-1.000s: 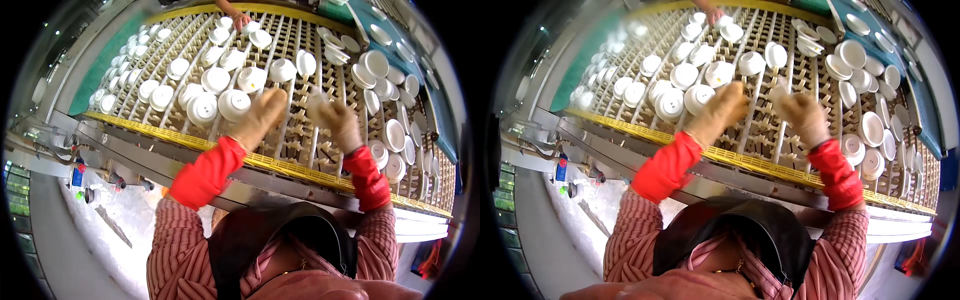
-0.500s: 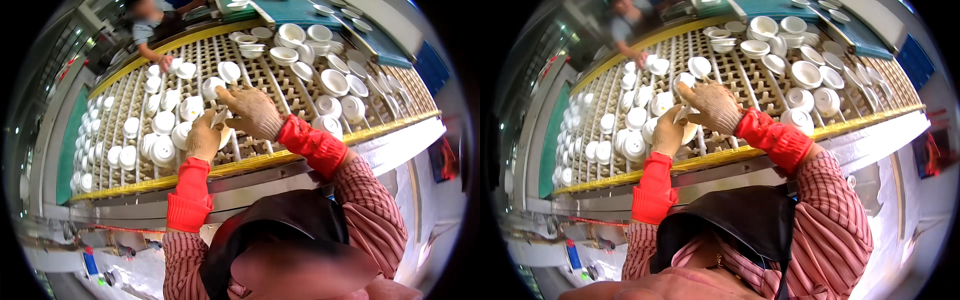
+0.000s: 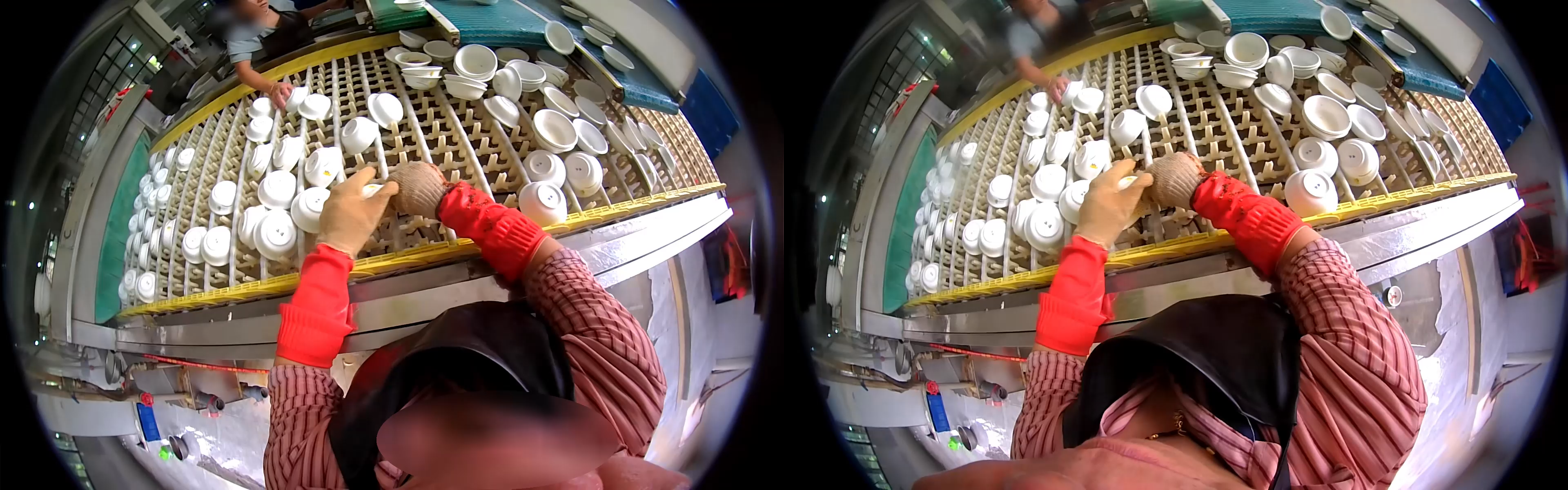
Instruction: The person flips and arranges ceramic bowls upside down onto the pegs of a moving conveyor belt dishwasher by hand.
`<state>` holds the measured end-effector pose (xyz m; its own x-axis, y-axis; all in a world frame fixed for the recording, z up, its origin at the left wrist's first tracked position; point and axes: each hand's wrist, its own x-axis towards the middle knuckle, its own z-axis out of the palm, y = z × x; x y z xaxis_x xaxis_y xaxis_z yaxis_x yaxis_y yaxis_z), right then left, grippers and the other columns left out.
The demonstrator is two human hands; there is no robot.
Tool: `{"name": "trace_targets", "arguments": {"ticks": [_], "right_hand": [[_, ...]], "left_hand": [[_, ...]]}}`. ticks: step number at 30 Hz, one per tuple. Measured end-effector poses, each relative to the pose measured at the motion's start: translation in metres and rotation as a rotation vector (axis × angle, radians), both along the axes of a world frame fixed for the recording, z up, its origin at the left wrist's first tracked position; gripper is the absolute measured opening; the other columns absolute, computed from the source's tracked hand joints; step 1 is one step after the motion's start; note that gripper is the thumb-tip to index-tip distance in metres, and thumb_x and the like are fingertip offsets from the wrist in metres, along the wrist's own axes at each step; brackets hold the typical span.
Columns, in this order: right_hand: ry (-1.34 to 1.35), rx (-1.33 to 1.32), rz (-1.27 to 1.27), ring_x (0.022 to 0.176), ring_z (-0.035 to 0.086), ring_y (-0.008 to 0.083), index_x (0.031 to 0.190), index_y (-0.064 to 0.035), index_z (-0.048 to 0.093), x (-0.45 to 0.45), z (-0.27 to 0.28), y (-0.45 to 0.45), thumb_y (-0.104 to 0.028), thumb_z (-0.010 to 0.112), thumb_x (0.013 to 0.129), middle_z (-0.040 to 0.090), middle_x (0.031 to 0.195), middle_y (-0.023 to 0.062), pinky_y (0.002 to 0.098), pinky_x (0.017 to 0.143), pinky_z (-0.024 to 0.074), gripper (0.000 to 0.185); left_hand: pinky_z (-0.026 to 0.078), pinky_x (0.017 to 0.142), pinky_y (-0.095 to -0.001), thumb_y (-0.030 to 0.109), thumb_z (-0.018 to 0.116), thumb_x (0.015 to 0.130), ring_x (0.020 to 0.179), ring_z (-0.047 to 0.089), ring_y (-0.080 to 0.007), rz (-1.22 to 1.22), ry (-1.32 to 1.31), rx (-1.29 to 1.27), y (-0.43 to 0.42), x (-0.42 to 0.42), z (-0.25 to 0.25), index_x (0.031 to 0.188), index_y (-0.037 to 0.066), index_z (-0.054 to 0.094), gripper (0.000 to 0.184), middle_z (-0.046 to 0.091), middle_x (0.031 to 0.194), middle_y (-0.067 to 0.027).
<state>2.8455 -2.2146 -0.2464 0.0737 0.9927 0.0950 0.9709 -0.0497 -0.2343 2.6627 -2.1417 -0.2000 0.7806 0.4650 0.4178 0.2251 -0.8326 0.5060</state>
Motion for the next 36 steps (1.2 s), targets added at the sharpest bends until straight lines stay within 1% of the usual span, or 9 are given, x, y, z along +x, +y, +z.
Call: {"name": "trace_targets", "arguments": {"ticks": [3,10,17,23,27,29,31,33,36], "right_hand": [[-0.040,-0.341,-0.043,0.094,0.082,0.0366,0.106,-0.0141,0.085,-0.006,-0.002,-0.001,-0.037,0.071,0.094,0.084,0.104,0.0159,0.0535,0.082,0.0638,0.029],[-0.114,-0.189,0.103,0.086,0.082,0.0327,0.102,-0.0124,0.081,-0.025,-0.017,-0.009,-0.052,0.057,0.103,0.082,0.085,0.0102,0.0513,0.076,0.0638,0.046],[0.173,-0.377,0.039,0.091,0.080,0.0377,0.103,-0.0054,0.081,-0.037,0.002,-0.030,-0.067,0.042,0.110,0.081,0.087,0.0169,0.0513,0.088,0.0618,0.073],[-0.179,-0.196,0.247,0.075,0.082,0.0365,0.102,-0.0101,0.087,-0.086,0.003,-0.039,-0.036,0.060,0.103,0.083,0.089,0.0151,0.0570,0.064,0.0634,0.037],[-0.109,-0.206,0.230,0.088,0.081,0.0416,0.106,-0.0063,0.083,-0.083,0.010,-0.041,-0.037,0.055,0.107,0.083,0.098,0.0199,0.0547,0.076,0.0652,0.041],[-0.101,-0.145,0.253,0.087,0.081,0.0411,0.109,-0.0053,0.081,-0.068,0.003,-0.032,-0.036,0.056,0.107,0.082,0.095,0.0194,0.0526,0.077,0.0654,0.040],[-0.112,0.050,0.346,0.080,0.081,0.0378,0.113,-0.0054,0.078,-0.042,-0.022,-0.028,-0.036,0.061,0.105,0.081,0.086,0.0162,0.0491,0.074,0.0654,0.036],[0.332,-0.258,-0.061,0.080,0.082,0.0297,0.108,-0.0024,0.078,-0.048,0.018,-0.031,-0.044,0.050,0.111,0.082,0.084,0.0160,0.0439,0.081,0.0652,0.050],[0.307,-0.228,0.006,0.074,0.080,0.0310,0.109,-0.0067,0.078,-0.045,0.003,-0.032,-0.035,0.058,0.107,0.079,0.081,0.0129,0.0443,0.073,0.0637,0.035]], "left_hand": [[0.059,0.082,-0.0505,0.044,0.077,0.103,0.098,0.075,-0.0463,0.160,0.210,0.033,-0.021,0.003,0.010,0.118,0.007,0.079,0.041,0.079,0.104,-0.0223],[0.055,0.075,-0.0591,0.049,0.072,0.103,0.090,0.071,-0.0498,0.292,0.307,0.075,-0.018,-0.007,-0.008,0.094,0.007,0.071,0.043,0.074,0.090,-0.0227],[0.061,0.079,-0.0542,0.059,0.076,0.098,0.094,0.078,-0.0427,0.331,0.333,-0.017,-0.008,-0.004,-0.010,0.097,0.006,0.079,0.053,0.080,0.096,-0.0192],[0.058,0.083,-0.0560,0.062,0.073,0.099,0.096,0.075,-0.0465,0.357,0.449,-0.019,0.000,0.009,-0.014,0.102,0.007,0.080,0.055,0.078,0.097,-0.0239],[0.059,0.085,-0.0537,0.060,0.072,0.100,0.097,0.075,-0.0452,0.355,0.331,-0.067,-0.001,-0.003,-0.012,0.105,0.010,0.081,0.050,0.079,0.098,-0.0222],[0.060,0.094,-0.0419,0.039,0.066,0.108,0.105,0.077,-0.0340,0.214,0.269,0.025,0.004,-0.025,0.002,0.119,0.016,0.084,0.031,0.081,0.115,-0.0177],[0.060,0.087,-0.0367,0.030,0.065,0.110,0.093,0.075,-0.0228,0.347,-0.150,-0.703,0.018,-0.031,0.004,0.120,0.008,0.085,0.032,0.083,0.103,-0.0095],[0.057,0.086,-0.0318,0.025,0.063,0.110,0.090,0.069,-0.0154,0.268,-0.194,-0.640,0.012,-0.030,0.012,0.118,0.004,0.083,0.030,0.080,0.102,-0.0051],[0.057,0.082,-0.0317,0.019,0.064,0.110,0.086,0.068,-0.0143,0.082,-0.158,-0.566,-0.001,-0.025,0.017,0.114,0.003,0.082,0.025,0.081,0.102,-0.0051]]}}
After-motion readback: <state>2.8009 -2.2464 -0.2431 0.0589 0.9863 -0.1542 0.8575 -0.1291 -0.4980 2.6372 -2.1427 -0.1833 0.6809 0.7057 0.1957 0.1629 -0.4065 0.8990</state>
